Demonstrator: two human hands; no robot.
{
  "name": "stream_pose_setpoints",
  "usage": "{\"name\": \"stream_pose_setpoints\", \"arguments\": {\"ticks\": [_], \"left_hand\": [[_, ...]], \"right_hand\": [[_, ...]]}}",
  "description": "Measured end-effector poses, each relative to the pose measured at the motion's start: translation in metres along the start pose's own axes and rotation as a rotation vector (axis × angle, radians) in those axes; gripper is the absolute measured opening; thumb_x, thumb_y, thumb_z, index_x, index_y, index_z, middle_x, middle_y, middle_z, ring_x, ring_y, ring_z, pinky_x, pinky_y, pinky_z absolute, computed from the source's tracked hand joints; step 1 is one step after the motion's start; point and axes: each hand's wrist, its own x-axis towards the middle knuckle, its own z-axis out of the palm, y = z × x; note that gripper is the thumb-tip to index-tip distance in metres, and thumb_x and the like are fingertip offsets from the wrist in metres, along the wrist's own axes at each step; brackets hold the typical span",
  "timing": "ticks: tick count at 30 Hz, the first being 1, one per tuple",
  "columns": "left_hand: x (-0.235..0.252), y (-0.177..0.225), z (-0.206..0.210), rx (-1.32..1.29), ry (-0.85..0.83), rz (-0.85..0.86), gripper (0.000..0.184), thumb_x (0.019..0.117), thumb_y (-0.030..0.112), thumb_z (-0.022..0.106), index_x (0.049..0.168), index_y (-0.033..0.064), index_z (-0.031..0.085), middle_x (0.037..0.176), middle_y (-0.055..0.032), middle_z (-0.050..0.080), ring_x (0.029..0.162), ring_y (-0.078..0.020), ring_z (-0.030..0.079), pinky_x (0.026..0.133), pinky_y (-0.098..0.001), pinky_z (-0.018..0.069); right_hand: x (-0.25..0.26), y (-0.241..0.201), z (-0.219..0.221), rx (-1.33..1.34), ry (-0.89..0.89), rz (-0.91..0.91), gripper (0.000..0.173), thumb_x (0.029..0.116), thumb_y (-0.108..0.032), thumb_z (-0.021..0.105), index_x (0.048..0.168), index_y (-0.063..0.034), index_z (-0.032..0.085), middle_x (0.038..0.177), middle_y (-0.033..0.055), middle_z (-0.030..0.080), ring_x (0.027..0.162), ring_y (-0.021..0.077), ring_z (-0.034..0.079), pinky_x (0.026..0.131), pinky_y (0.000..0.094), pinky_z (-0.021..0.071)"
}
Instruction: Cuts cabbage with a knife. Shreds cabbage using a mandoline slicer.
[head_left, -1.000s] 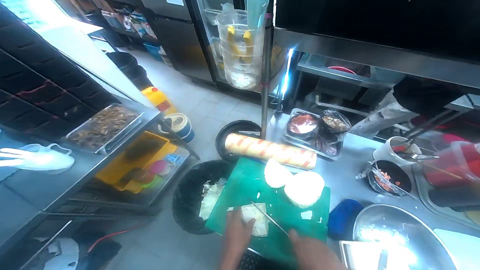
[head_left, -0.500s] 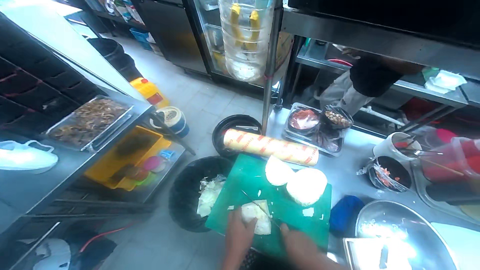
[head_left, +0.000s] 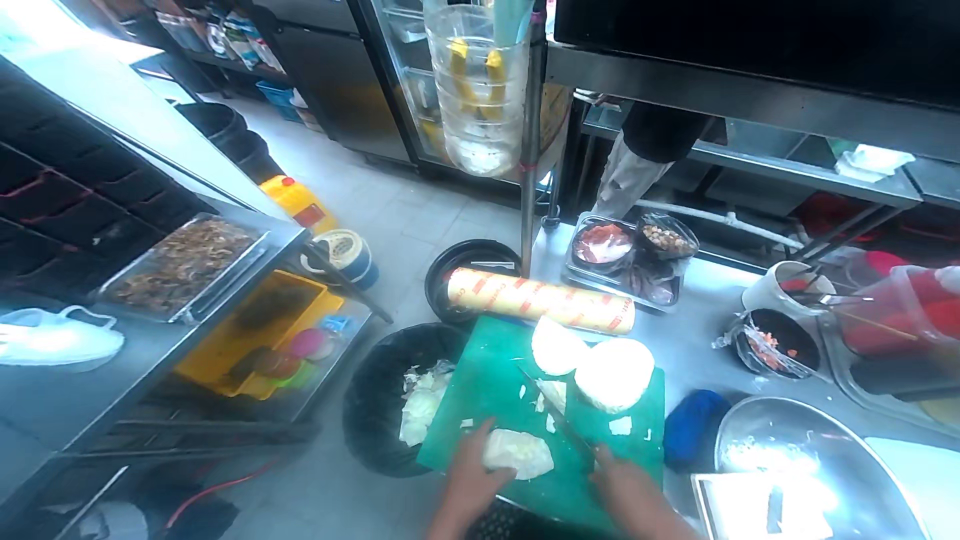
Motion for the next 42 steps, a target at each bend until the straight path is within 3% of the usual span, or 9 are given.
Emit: {"name": "stream_pose_setpoints", "arguments": {"ticks": [6,9,12,15,20,23,28,34,42], "left_hand": [[-0.018,-0.005,0.006,0.027,0.024,0.068,0.079,0.0659,0.043,0.092,0.133,0.018,0.06,0.127,-0.0059,0.065,0.118,-0.0206,0.062,0.103,-0.0437,0.0543],[-0.024,-0.004,0.004,-0.119,0.008,0.046,0.082,0.0678,0.04,0.093,0.138,0.0212,0.056,0.123,-0.0021,0.069,0.109,-0.015,0.069,0.096,-0.0437,0.0597],[-0.024,-0.005,0.006,-0.183,-0.003,0.081,0.079,0.0724,0.035,0.09,0.143,0.026,0.057,0.132,0.0004,0.066,0.118,-0.0125,0.065,0.102,-0.042,0.0567],[-0.026,-0.006,0.012,-0.237,0.054,0.128,0.07,0.0723,0.03,0.09,0.136,0.0254,0.063,0.13,0.0036,0.067,0.119,-0.0094,0.064,0.103,-0.0384,0.0565],[-0.035,-0.002,0.024,-0.423,0.238,0.077,0.067,0.0721,0.026,0.092,0.133,0.0215,0.065,0.126,0.003,0.069,0.112,-0.0086,0.068,0.097,-0.0362,0.0606],[-0.027,-0.005,0.036,-0.515,0.342,0.023,0.07,0.0733,0.027,0.092,0.136,0.0183,0.062,0.124,-0.0007,0.07,0.109,-0.0107,0.07,0.093,-0.0368,0.0625],[-0.024,-0.006,0.036,-0.293,0.354,0.032,0.062,0.0814,0.038,0.083,0.139,0.0229,0.064,0.125,-0.0036,0.065,0.114,-0.0142,0.064,0.096,-0.0379,0.0581],[-0.031,-0.007,0.039,-0.165,0.401,-0.048,0.063,0.0812,0.047,0.083,0.133,0.0158,0.067,0.116,-0.0033,0.072,0.098,-0.0128,0.071,0.09,-0.0393,0.0614],[-0.027,-0.01,0.042,-0.121,0.425,-0.029,0.059,0.0791,0.049,0.084,0.128,0.0183,0.071,0.111,-0.0009,0.069,0.092,-0.0094,0.069,0.084,-0.0329,0.062]], "right_hand": [[-0.008,0.002,0.007,0.009,0.051,-0.066,0.049,0.1018,-0.047,0.051,0.142,-0.0189,0.049,0.103,0.0154,0.073,0.092,0.0378,0.073,0.078,0.0601,0.0595],[-0.008,-0.004,0.007,0.032,0.104,-0.103,0.052,0.102,-0.045,0.053,0.149,-0.0232,0.047,0.112,0.015,0.073,0.096,0.0375,0.073,0.081,0.0608,0.0592],[0.0,-0.006,0.01,0.007,0.142,-0.14,0.054,0.1013,-0.043,0.055,0.152,-0.0267,0.045,0.123,0.0123,0.07,0.098,0.0345,0.073,0.081,0.0595,0.0599],[0.003,-0.006,0.013,-0.024,0.159,-0.156,0.053,0.101,-0.043,0.055,0.151,-0.0281,0.046,0.125,0.0117,0.069,0.097,0.0345,0.073,0.079,0.0596,0.0604],[-0.008,-0.006,0.006,0.051,0.148,-0.15,0.053,0.1014,-0.045,0.055,0.151,-0.0277,0.048,0.115,0.012,0.073,0.098,0.0339,0.073,0.084,0.059,0.0591],[-0.021,-0.009,-0.003,0.112,0.184,-0.217,0.053,0.1021,-0.046,0.055,0.15,-0.0242,0.049,0.103,0.0113,0.074,0.089,0.0317,0.073,0.079,0.057,0.0599],[-0.046,-0.017,-0.025,0.126,0.134,-0.313,0.051,0.1041,-0.047,0.052,0.148,-0.021,0.049,0.094,0.0088,0.073,0.079,0.0278,0.073,0.073,0.0539,0.0607],[-0.063,-0.025,-0.033,0.005,0.039,-0.402,0.049,0.1053,-0.046,0.049,0.147,-0.0209,0.049,0.095,0.0115,0.073,0.083,0.0319,0.073,0.074,0.0564,0.0598],[-0.072,-0.05,-0.038,-0.233,-0.01,-0.281,0.041,0.1055,-0.04,0.044,0.141,-0.0199,0.05,0.097,0.015,0.072,0.084,0.0387,0.073,0.069,0.0618,0.0588]]}}
